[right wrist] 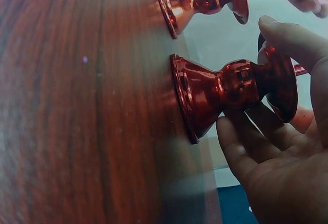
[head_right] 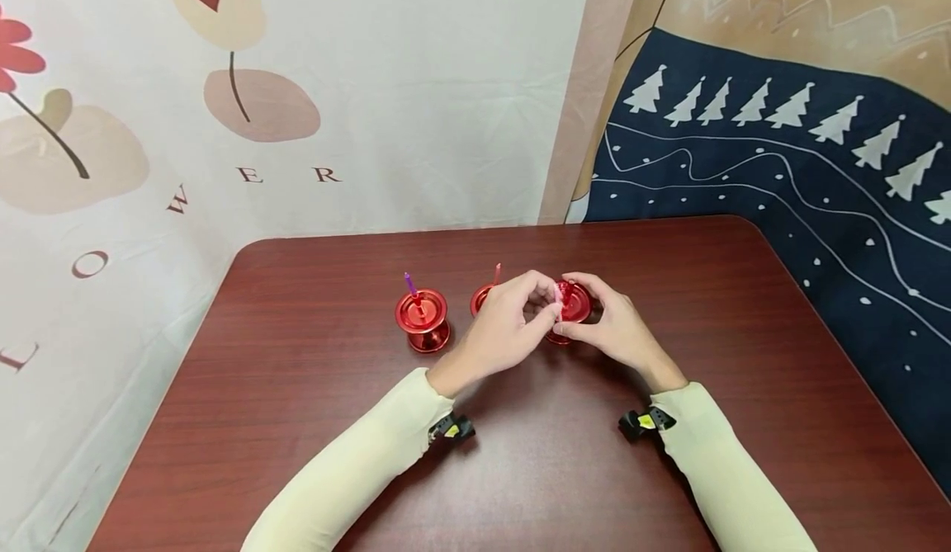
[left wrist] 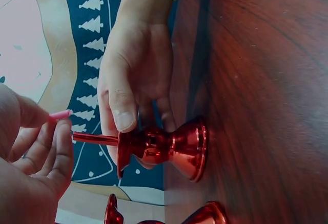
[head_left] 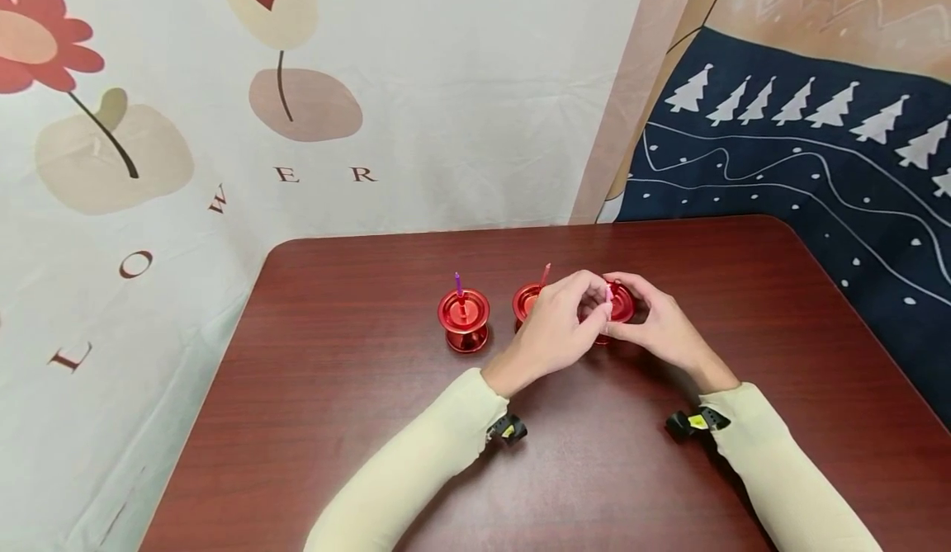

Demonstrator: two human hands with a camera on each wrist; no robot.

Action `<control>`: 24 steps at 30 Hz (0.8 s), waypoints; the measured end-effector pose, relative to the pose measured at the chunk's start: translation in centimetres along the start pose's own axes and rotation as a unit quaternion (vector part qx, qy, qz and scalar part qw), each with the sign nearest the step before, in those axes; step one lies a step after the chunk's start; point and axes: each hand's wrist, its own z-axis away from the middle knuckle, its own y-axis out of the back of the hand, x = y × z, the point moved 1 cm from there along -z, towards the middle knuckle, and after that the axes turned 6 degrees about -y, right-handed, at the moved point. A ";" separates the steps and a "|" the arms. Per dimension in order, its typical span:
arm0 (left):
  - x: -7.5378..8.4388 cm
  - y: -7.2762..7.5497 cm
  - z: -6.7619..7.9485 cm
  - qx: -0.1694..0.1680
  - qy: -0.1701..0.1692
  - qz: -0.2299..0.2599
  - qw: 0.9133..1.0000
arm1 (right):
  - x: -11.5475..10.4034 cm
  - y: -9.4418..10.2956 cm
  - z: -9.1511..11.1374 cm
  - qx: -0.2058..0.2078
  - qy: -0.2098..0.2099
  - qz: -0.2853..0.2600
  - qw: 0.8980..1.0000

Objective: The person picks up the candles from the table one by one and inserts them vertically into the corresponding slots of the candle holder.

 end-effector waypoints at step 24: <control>-0.8 -1.9 -3.0 0.060 0.004 -0.025 0.998 | 0.2 -0.1 -0.1 0.009 0.019 0.030 0.999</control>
